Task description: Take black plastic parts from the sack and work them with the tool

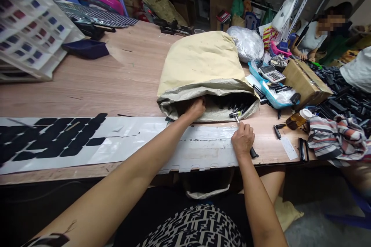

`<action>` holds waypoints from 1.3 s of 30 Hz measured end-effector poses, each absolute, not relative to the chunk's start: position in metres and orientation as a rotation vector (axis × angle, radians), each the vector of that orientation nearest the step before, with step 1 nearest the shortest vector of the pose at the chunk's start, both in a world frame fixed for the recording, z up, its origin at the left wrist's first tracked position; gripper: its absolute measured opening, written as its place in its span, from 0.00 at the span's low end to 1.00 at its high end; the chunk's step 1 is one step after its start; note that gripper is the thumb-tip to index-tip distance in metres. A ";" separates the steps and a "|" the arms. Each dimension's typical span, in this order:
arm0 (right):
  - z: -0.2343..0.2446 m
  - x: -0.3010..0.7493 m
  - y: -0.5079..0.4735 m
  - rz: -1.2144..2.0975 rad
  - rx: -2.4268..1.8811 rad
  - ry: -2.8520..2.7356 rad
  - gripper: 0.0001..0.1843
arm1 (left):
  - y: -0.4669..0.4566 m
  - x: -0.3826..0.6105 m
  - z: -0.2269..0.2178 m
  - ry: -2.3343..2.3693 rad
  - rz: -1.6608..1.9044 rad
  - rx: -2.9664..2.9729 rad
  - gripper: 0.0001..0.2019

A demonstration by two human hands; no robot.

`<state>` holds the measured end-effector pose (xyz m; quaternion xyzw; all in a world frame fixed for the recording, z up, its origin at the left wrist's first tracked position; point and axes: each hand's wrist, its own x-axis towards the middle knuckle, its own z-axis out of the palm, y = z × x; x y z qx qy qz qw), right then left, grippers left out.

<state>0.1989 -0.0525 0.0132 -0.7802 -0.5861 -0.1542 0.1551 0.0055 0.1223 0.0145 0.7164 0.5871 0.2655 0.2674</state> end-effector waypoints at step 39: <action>0.042 0.180 -0.111 0.334 -1.640 -1.597 0.17 | 0.015 -0.008 -0.004 1.100 0.812 2.245 0.10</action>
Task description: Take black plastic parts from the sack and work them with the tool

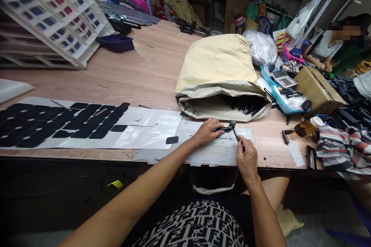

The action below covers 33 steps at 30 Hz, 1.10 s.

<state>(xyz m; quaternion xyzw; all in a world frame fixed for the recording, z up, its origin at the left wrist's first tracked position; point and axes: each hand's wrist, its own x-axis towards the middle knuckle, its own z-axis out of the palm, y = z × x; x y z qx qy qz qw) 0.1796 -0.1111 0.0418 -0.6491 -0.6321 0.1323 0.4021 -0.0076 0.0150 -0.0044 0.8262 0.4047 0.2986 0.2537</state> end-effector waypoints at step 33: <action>0.011 0.205 -0.056 -0.529 -2.184 -1.705 0.19 | -0.038 -0.034 0.032 0.634 0.682 2.165 0.08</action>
